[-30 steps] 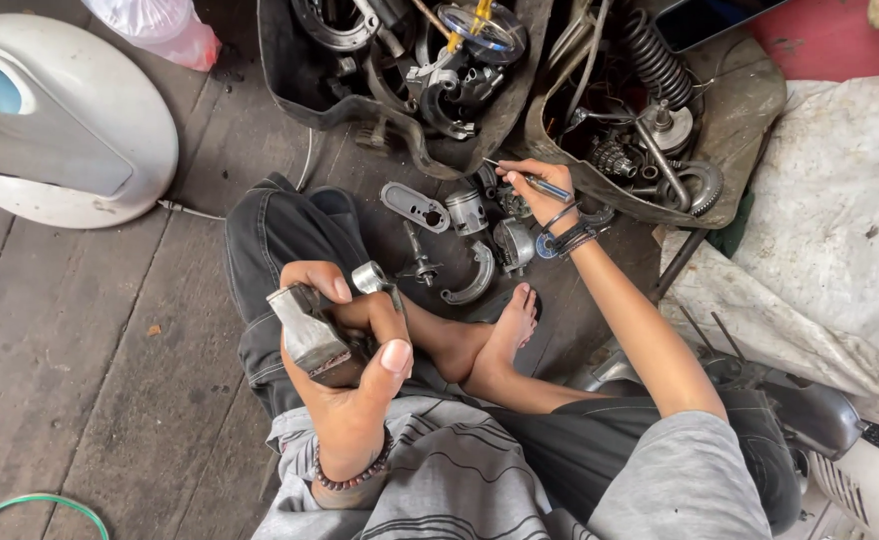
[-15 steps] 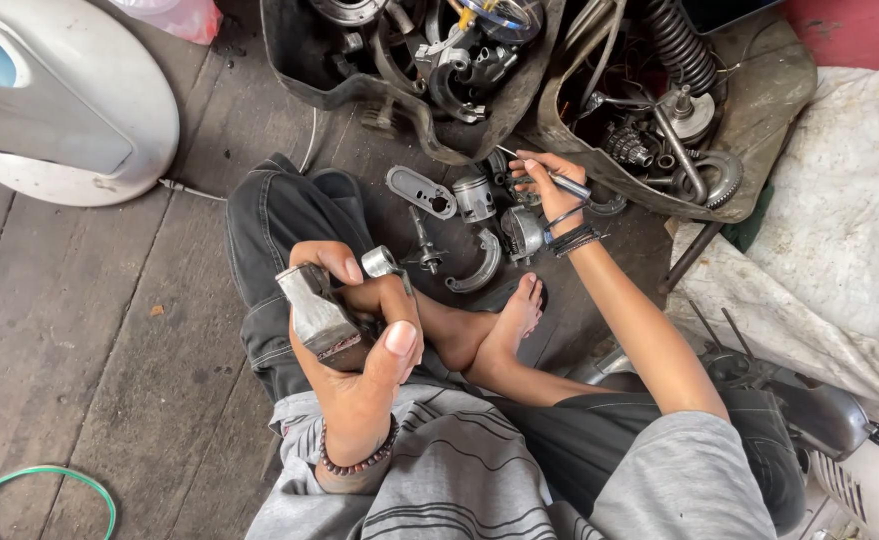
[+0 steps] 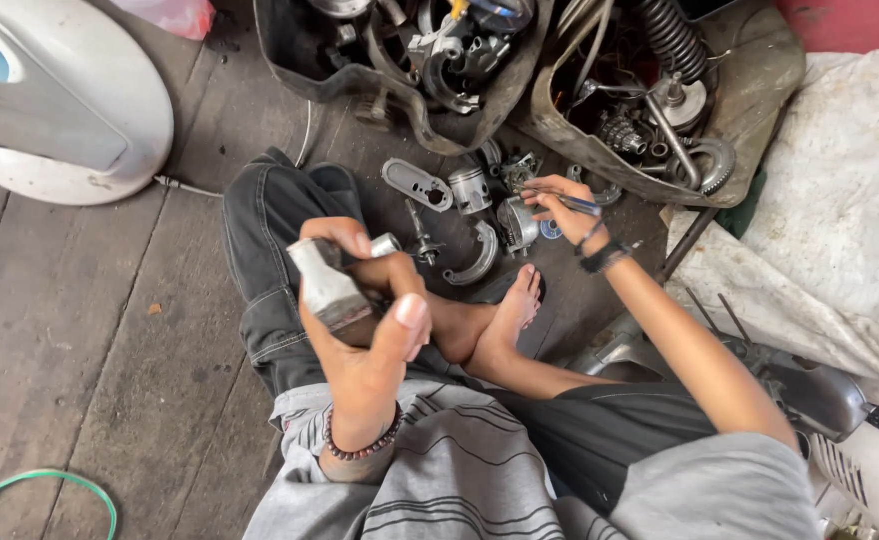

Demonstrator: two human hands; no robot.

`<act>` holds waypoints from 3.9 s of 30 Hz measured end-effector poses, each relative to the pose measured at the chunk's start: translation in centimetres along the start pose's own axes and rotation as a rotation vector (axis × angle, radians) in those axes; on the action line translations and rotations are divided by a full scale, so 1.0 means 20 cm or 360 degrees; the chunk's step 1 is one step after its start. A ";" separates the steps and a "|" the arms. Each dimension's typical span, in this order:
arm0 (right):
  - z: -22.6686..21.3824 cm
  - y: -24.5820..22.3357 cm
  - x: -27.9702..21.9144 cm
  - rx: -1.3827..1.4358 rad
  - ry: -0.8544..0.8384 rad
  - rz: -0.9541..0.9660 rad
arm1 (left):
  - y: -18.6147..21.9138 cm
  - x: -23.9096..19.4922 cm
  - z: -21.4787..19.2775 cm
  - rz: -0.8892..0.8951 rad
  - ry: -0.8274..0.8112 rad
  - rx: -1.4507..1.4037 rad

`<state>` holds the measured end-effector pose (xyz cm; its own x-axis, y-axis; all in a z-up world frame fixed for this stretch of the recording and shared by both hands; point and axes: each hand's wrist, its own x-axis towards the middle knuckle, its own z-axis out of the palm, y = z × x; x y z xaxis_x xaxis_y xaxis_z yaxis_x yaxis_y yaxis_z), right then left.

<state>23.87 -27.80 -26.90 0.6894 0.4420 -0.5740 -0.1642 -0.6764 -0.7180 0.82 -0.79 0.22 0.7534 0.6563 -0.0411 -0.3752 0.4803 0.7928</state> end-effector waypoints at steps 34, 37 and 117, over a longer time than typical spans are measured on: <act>-0.27 -1.10 -1.40 0.0438 0.0065 -0.1516 | -0.01 -0.39 0.35 -0.0089 -0.0576 -0.0085; -0.25 -1.13 -1.41 0.0451 0.0020 -0.1514 | 0.00 -0.39 0.34 -0.0056 -0.0570 -0.0008; 0.36 0.07 0.40 0.0908 0.0937 -0.0311 | 0.04 0.04 -0.13 -0.0062 0.0050 0.0335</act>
<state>24.10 -21.04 -35.24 0.9719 0.0336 -0.2331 -0.2259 -0.1480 -0.9628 -0.30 1.56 -0.68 0.7468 0.6589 -0.0906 -0.2224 0.3757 0.8997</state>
